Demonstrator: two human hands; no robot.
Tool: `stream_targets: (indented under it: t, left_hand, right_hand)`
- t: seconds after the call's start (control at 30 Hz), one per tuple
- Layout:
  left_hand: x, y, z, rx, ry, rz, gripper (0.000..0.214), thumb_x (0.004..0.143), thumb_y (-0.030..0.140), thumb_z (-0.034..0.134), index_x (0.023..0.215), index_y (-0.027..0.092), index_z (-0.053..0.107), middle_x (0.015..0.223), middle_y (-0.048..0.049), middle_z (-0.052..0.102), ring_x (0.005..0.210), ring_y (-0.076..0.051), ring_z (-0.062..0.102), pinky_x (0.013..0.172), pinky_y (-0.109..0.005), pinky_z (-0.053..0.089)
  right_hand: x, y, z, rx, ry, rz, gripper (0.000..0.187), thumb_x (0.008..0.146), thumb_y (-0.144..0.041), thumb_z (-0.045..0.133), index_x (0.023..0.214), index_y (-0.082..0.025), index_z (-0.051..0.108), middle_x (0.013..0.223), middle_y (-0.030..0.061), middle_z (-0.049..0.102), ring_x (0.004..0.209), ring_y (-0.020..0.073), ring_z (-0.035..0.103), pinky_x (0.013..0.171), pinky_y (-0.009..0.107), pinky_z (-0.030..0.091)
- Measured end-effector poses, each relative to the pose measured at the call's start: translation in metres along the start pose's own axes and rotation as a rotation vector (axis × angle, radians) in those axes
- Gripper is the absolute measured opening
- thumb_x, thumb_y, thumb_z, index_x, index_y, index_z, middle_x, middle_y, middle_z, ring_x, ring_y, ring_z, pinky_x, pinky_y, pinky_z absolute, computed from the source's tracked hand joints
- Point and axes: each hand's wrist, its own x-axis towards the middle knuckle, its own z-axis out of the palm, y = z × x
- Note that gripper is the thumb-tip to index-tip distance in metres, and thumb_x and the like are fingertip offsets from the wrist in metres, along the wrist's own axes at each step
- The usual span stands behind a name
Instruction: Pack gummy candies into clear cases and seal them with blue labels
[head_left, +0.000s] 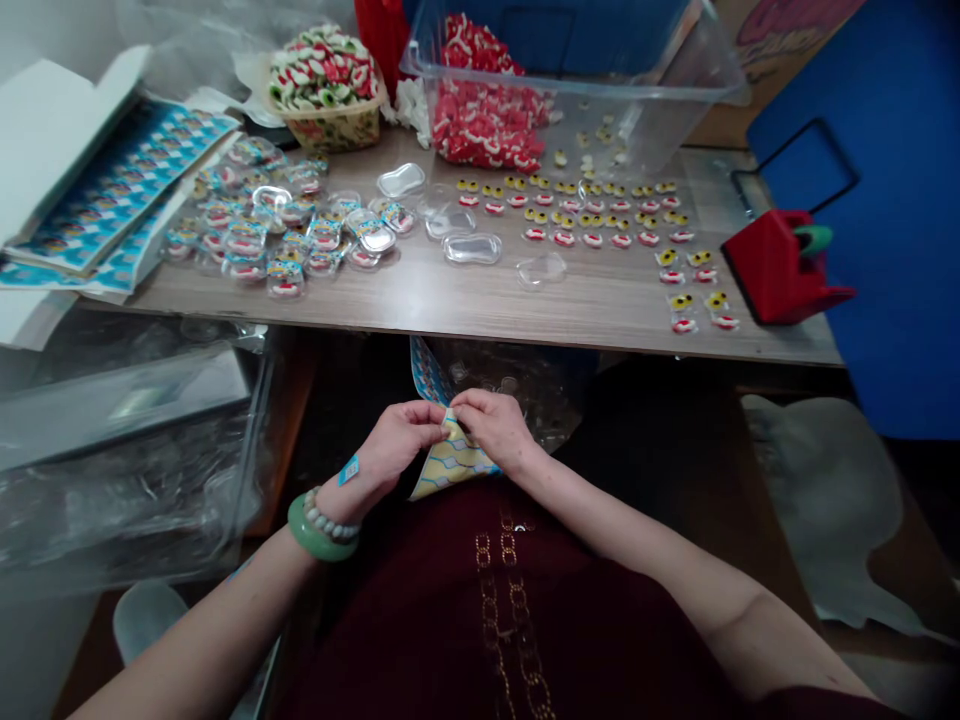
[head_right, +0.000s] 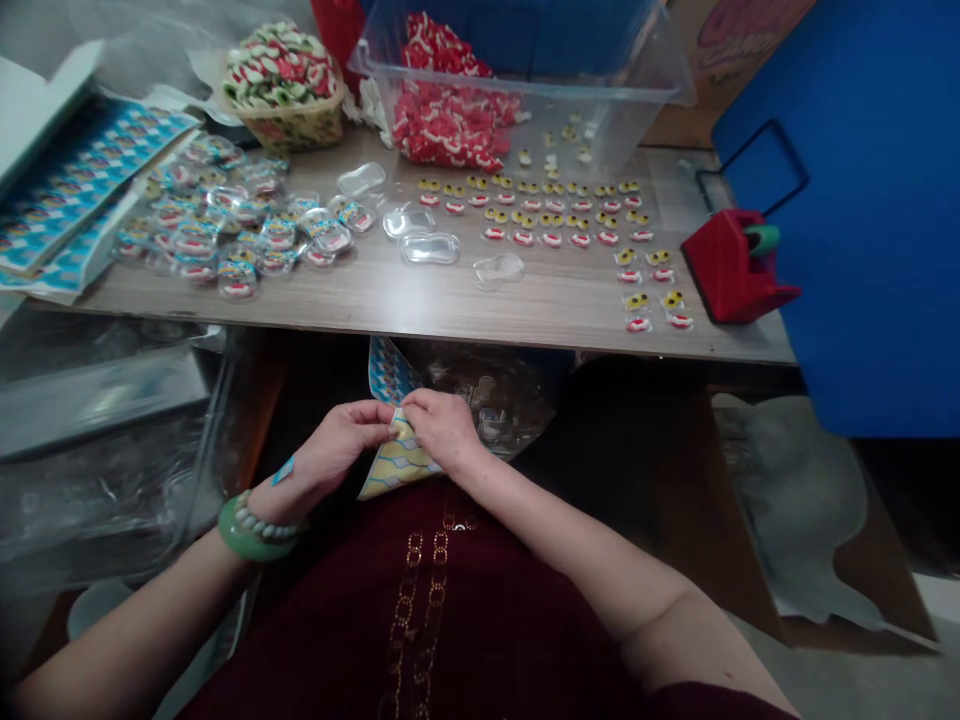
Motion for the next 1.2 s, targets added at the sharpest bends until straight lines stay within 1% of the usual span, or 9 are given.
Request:
stream_targets:
  t: [0.23,0.47,0.57,0.73,0.8,0.87,1.0,1.1,1.2]
  left_hand:
    - [0.001,-0.005,-0.006,0.005,0.119,0.031,0.027,0.052,0.019,0.073,0.079,0.016,0.069,0.069,0.0006,0.068,0.065,-0.015,0.061,0.064,-0.026,0.049]
    - [0.008,-0.021,-0.029,0.02,0.347,-0.132,0.033,0.046,0.02,0.071,0.078,0.015,0.065,0.068,-0.0022,0.069,0.062,-0.02,0.064,0.056,-0.03,0.053]
    - [0.008,-0.022,-0.03,0.033,0.35,-0.129,0.032,0.047,0.02,0.072,0.078,0.014,0.065,0.066,-0.0018,0.069,0.058,-0.018,0.063,0.052,-0.028,0.053]
    - [0.007,-0.013,-0.026,0.068,0.339,-0.179,0.024,0.052,0.011,0.072,0.075,0.015,0.065,0.065,-0.0002,0.07,0.056,-0.015,0.064,0.052,-0.023,0.054]
    - [0.011,-0.011,-0.025,0.089,0.323,-0.22,0.018,0.059,0.008,0.07,0.075,0.015,0.064,0.064,0.0004,0.07,0.055,-0.014,0.064,0.053,-0.021,0.054]
    - [0.016,-0.009,-0.022,0.095,0.298,-0.272,0.016,0.065,0.006,0.069,0.077,0.015,0.064,0.065,0.0007,0.071,0.056,-0.014,0.065,0.054,-0.022,0.055]
    - [0.027,-0.007,-0.01,0.073,0.285,-0.307,0.014,0.072,0.006,0.071,0.078,0.017,0.063,0.067,0.0015,0.072,0.058,-0.015,0.067,0.055,-0.022,0.057]
    - [0.031,-0.006,0.0,0.054,0.264,-0.266,0.012,0.074,0.009,0.07,0.077,0.017,0.062,0.065,0.0027,0.071,0.056,-0.014,0.066,0.054,-0.022,0.056]
    - [0.029,-0.006,0.003,0.059,0.218,-0.225,0.016,0.07,0.011,0.074,0.082,0.018,0.065,0.069,0.0021,0.073,0.058,-0.015,0.067,0.057,-0.024,0.057]
  right_hand:
    - [0.013,0.018,0.0,0.813,0.083,0.393,0.003,0.076,-0.017,0.06,0.074,-0.016,0.063,0.058,0.0,0.064,0.054,0.0108,0.06,0.054,0.02,0.046]
    - [0.021,0.059,-0.061,1.16,0.482,0.755,0.015,0.091,-0.012,0.05,0.081,-0.016,0.059,0.059,0.0029,0.064,0.056,0.0136,0.064,0.058,0.024,0.056]
    - [0.008,0.072,-0.089,1.177,0.594,0.722,0.017,0.092,-0.011,0.048,0.081,-0.016,0.059,0.061,0.0026,0.065,0.056,0.0129,0.065,0.058,0.023,0.056]
    - [-0.05,0.08,-0.145,1.084,0.584,0.542,0.008,0.085,-0.013,0.056,0.081,-0.015,0.063,0.067,0.0059,0.069,0.06,0.0169,0.068,0.058,0.027,0.056]
    - [-0.082,0.091,-0.178,0.999,0.72,0.491,0.004,0.081,-0.014,0.059,0.083,-0.015,0.063,0.068,0.0053,0.07,0.062,0.0175,0.068,0.061,0.029,0.056]
    - [-0.116,0.108,-0.214,0.802,1.013,0.457,0.007,0.079,-0.016,0.059,0.084,-0.016,0.063,0.07,0.004,0.069,0.064,0.0172,0.066,0.063,0.029,0.054]
    - [-0.16,0.147,-0.265,-0.108,1.548,0.565,0.019,0.083,-0.02,0.05,0.09,-0.016,0.067,0.081,0.0079,0.07,0.075,0.0206,0.065,0.068,0.03,0.046]
    - [-0.147,0.165,-0.266,-0.724,1.431,0.655,0.031,0.091,-0.023,0.043,0.104,-0.014,0.07,0.095,0.0142,0.072,0.086,0.0245,0.063,0.073,0.033,0.04]
    - [-0.106,0.167,-0.24,-0.973,1.036,0.568,0.034,0.096,-0.024,0.037,0.104,-0.014,0.069,0.099,0.0155,0.071,0.091,0.0246,0.061,0.075,0.032,0.037]
